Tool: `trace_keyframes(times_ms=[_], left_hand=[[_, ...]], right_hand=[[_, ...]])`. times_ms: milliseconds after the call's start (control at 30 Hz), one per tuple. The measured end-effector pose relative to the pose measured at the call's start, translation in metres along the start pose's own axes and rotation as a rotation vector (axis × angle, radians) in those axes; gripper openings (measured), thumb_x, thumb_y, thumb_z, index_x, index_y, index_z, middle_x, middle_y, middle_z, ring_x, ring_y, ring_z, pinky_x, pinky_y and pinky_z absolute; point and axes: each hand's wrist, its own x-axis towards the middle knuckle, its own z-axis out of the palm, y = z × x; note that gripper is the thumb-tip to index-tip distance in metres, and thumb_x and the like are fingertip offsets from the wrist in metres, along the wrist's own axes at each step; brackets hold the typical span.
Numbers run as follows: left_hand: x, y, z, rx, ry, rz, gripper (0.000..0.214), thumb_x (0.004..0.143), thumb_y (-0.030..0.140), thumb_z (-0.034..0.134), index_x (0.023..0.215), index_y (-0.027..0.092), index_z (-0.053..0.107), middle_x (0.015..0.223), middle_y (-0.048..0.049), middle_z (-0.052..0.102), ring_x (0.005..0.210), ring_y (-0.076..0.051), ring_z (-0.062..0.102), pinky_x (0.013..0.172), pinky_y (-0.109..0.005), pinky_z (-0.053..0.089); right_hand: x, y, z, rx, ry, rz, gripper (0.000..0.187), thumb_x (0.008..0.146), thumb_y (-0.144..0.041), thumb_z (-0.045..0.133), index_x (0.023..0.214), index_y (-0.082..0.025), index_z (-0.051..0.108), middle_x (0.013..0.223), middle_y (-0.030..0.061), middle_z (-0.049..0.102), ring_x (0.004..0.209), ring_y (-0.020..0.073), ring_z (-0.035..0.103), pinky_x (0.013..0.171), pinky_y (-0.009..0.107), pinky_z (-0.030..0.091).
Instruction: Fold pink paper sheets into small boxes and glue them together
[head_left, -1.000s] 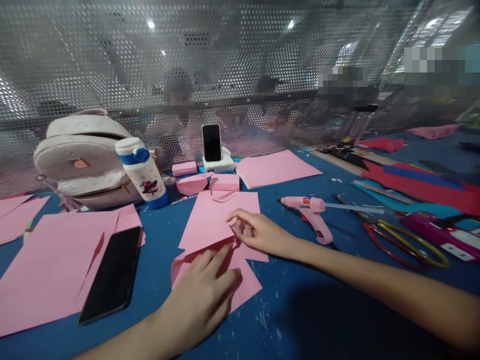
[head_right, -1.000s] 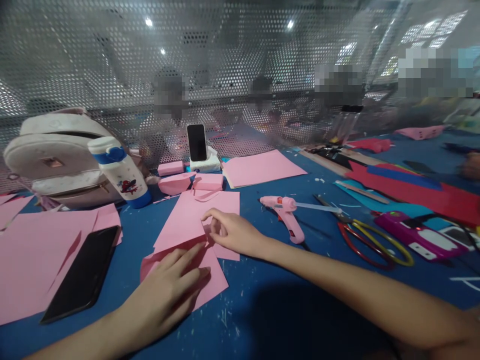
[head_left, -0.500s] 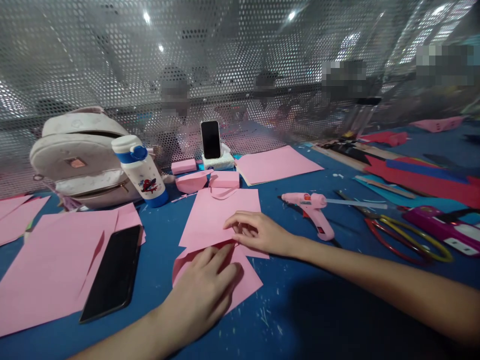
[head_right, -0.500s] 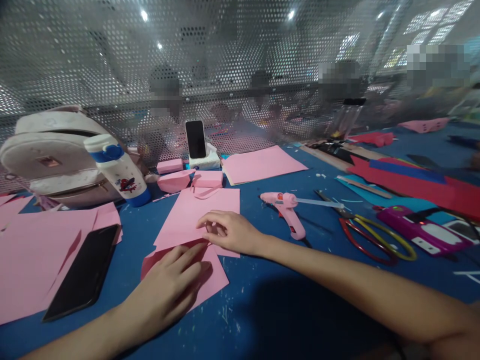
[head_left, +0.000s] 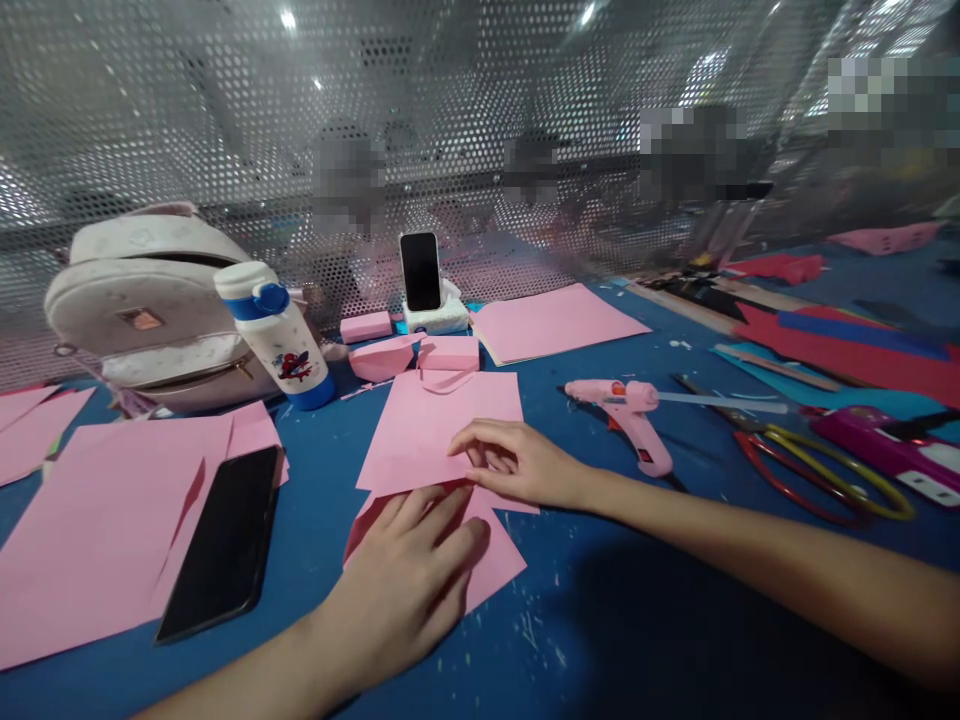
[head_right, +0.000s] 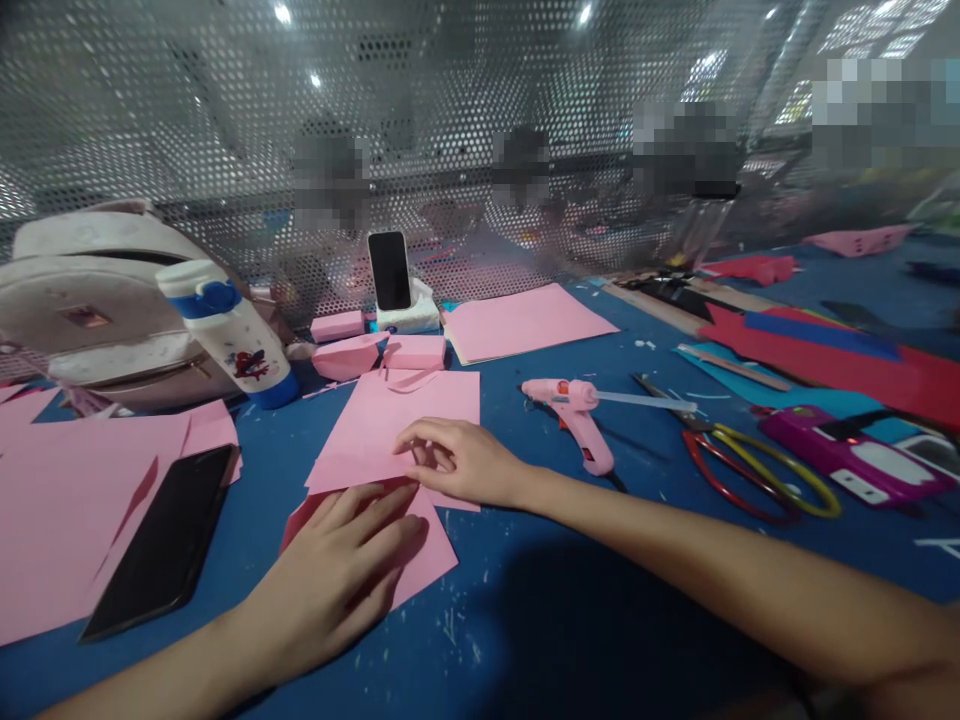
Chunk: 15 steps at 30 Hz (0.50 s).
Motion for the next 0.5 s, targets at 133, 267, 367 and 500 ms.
trace_keyframes(times_ms=[133, 267, 367, 500], left_hand=[[-0.0004, -0.0021, 0.0019, 0.002, 0.002, 0.02, 0.039, 0.093, 0.019, 0.047, 0.132, 0.022, 0.049, 0.149, -0.0111, 0.046, 0.13, -0.031, 0.046, 0.098, -0.048, 0.05], [0.0003, -0.0038, 0.0027, 0.01, 0.023, 0.046, 0.041, 0.092, 0.018, 0.047, 0.132, 0.02, 0.048, 0.146, -0.0132, 0.048, 0.127, -0.03, 0.051, 0.097, -0.045, 0.052], [0.0014, -0.0045, 0.0026, 0.017, 0.035, 0.056, 0.041, 0.091, 0.017, 0.046, 0.132, 0.019, 0.048, 0.144, -0.0144, 0.05, 0.125, -0.03, 0.053, 0.096, -0.045, 0.054], [0.0012, -0.0058, 0.0043, 0.028, 0.061, 0.068, 0.043, 0.092, 0.019, 0.046, 0.135, 0.015, 0.044, 0.143, -0.0168, 0.051, 0.124, -0.031, 0.055, 0.097, -0.047, 0.054]], right_hand=[[-0.0005, 0.0012, 0.0007, 0.014, -0.014, 0.001, 0.023, 0.084, -0.019, 0.064, 0.107, -0.017, 0.065, 0.081, -0.0019, 0.056, 0.06, 0.0073, 0.044, 0.055, 0.02, 0.037], [-0.0012, 0.0025, 0.0014, 0.022, -0.027, 0.004, 0.023, 0.084, -0.018, 0.064, 0.108, -0.017, 0.065, 0.081, -0.0023, 0.055, 0.06, 0.0069, 0.043, 0.055, 0.02, 0.037], [-0.0015, 0.0046, 0.0022, 0.022, -0.033, 0.004, 0.024, 0.085, -0.018, 0.064, 0.108, -0.017, 0.064, 0.081, -0.0027, 0.055, 0.06, 0.0066, 0.043, 0.055, 0.019, 0.037], [-0.001, 0.0074, 0.003, 0.02, -0.03, 0.0, 0.023, 0.086, -0.019, 0.064, 0.109, -0.018, 0.064, 0.081, -0.0032, 0.055, 0.059, 0.0064, 0.042, 0.056, 0.019, 0.037]])
